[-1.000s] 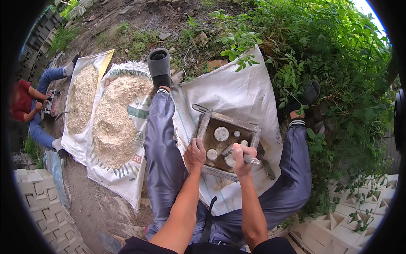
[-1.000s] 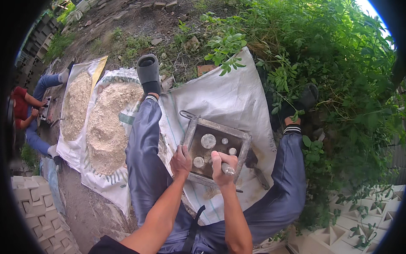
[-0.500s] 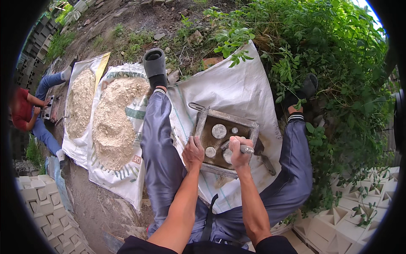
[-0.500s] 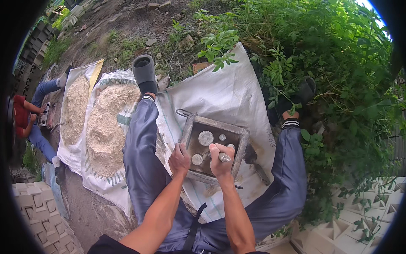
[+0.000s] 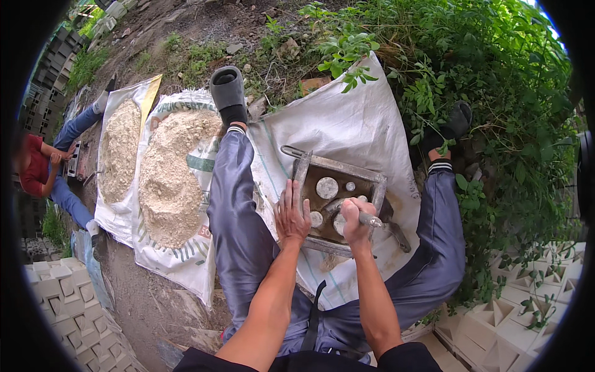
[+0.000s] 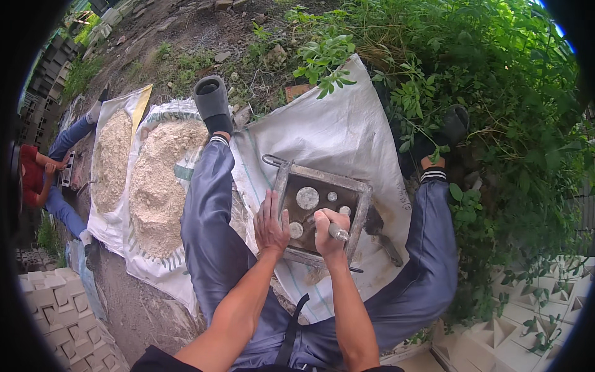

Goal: The person packs a fine granular material into circular molds within a square metal frame using a small hand tool and then levels the top with a flat metal tool.

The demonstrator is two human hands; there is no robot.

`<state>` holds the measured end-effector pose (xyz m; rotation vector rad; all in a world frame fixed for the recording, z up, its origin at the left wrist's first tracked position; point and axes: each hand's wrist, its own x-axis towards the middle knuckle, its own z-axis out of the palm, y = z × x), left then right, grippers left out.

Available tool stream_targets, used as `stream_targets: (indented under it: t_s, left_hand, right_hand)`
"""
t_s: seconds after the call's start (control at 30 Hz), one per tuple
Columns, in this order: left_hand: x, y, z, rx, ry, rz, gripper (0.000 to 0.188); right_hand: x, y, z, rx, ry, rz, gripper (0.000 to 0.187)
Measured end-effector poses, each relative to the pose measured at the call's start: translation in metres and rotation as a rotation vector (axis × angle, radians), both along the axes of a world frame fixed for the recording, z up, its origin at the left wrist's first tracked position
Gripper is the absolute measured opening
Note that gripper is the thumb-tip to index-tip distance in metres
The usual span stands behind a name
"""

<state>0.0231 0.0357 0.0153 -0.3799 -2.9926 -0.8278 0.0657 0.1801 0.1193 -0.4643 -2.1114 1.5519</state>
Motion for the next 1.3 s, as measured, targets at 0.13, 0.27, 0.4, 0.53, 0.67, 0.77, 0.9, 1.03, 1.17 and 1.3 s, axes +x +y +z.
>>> stream_targets:
  t_s: [0.13,0.27,0.4,0.53,0.67,0.77,0.9,1.03,1.17,1.3]
  left_hand:
    - [0.002,-0.006,0.005,0.029,-0.006,-0.052,0.071]
    - [-0.002,0.001,0.009,0.064,-0.031,-0.013,0.069]
    - [-0.001,0.000,0.005,0.035,-0.095,0.017,0.067]
    - [-0.001,0.003,0.015,0.040,-0.090,0.041,0.067]
    - [-0.003,0.001,0.017,0.042,-0.188,0.021,0.066]
    - [0.000,-0.001,0.014,0.034,-0.184,0.029,0.066]
    - [0.001,0.002,0.013,0.041,-0.130,0.033,0.063]
    - [-0.001,-0.001,0.010,0.032,-0.129,0.051,0.059]
    - [0.000,0.003,0.013,0.034,-0.100,0.047,0.059]
    - [-0.003,0.000,0.008,0.006,-0.140,0.067,0.061]
  right_hand:
    - [-0.012,-0.001,0.013,-0.153,-0.001,0.021,0.035]
    - [-0.003,-0.005,0.032,-0.130,0.235,-0.067,0.034]
    - [-0.006,0.005,0.009,0.071,0.016,0.117,0.020]
    - [0.001,-0.011,0.039,-0.139,0.249,-0.088,0.029]
    - [-0.007,-0.001,0.008,-0.028,0.059,0.069,0.020]
    - [-0.007,-0.012,0.034,-0.109,0.186,-0.065,0.032]
    - [0.003,-0.001,0.000,-0.020,0.084,0.026,0.020]
    - [-0.006,-0.001,0.016,-0.048,0.120,0.043,0.024]
    - [-0.007,-0.006,0.011,-0.050,0.221,-0.047,0.030]
    - [-0.014,-0.002,0.009,-0.099,0.134,-0.027,0.029]
